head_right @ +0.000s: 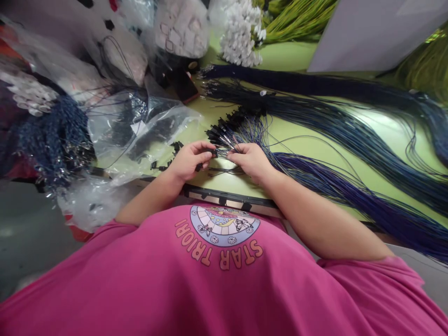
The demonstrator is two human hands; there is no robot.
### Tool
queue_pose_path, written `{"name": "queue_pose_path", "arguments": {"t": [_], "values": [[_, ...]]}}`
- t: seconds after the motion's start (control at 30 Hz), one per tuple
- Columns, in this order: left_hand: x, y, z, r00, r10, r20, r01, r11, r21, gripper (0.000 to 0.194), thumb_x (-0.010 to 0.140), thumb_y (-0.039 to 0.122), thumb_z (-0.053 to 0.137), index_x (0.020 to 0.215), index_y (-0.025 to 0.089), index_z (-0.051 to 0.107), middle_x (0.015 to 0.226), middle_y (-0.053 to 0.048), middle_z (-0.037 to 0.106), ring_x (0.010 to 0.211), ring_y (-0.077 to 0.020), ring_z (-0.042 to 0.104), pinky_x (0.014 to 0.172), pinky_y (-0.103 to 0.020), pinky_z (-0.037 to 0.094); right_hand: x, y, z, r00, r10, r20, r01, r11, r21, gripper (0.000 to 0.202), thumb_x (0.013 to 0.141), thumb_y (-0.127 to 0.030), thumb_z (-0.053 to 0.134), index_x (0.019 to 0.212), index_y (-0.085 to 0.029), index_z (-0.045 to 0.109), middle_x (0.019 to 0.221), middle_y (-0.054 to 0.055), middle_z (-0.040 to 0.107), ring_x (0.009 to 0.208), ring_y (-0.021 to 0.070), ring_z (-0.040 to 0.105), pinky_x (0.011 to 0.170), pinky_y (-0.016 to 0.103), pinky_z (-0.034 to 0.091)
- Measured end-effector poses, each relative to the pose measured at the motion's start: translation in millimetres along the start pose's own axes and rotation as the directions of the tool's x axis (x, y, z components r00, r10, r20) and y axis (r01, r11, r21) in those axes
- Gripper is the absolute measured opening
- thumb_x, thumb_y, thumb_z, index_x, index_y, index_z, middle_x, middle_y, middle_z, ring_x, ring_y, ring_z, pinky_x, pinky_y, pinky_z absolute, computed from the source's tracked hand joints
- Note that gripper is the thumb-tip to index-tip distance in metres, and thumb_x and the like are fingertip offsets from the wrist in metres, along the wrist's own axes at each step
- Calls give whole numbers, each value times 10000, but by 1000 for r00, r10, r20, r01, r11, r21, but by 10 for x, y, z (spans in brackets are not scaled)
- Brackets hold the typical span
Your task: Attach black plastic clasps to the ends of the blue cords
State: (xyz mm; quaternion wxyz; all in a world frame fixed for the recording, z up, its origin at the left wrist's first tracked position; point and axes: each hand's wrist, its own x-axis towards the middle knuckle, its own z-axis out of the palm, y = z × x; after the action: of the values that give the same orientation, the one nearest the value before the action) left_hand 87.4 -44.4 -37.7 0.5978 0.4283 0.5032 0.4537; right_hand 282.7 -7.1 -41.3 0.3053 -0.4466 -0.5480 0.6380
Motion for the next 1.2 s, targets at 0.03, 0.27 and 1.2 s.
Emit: {"name": "queue_pose_path", "arguments": {"t": [0.03, 0.27, 1.2], "values": [[-1, 4, 3, 1000, 5, -4, -5, 1000, 1, 223, 687, 225, 715, 889, 163, 643, 659, 31, 591, 417, -43, 463, 399, -190, 321, 4, 2, -1, 1000, -4, -2, 4, 1000, -15, 215, 642, -339, 694, 641, -145, 600, 476, -83, 397, 477, 50, 286, 507, 256, 201], [-4, -31, -8, 995, 92, -34, -78, 954, 290, 205, 710, 229, 702, 902, 158, 692, 617, 33, 589, 470, -49, 469, 479, -200, 373, 22, 40, -9, 996, -83, 28, 87, 972, -219, 165, 669, -309, 629, 650, -146, 628, 550, -44, 492, 550, 85, 388, 553, 257, 293], [-17, -62, 15, 993, 51, 109, -89, 922, 378, 215, 701, 230, 689, 894, 137, 709, 691, 1, 650, 522, -67, 524, 526, -216, 442, 1, -6, 21, 979, -93, 181, 164, 886, -434, 213, 739, -333, 565, 616, -161, 550, 575, -40, 434, 576, 92, 361, 562, 259, 279]]}}
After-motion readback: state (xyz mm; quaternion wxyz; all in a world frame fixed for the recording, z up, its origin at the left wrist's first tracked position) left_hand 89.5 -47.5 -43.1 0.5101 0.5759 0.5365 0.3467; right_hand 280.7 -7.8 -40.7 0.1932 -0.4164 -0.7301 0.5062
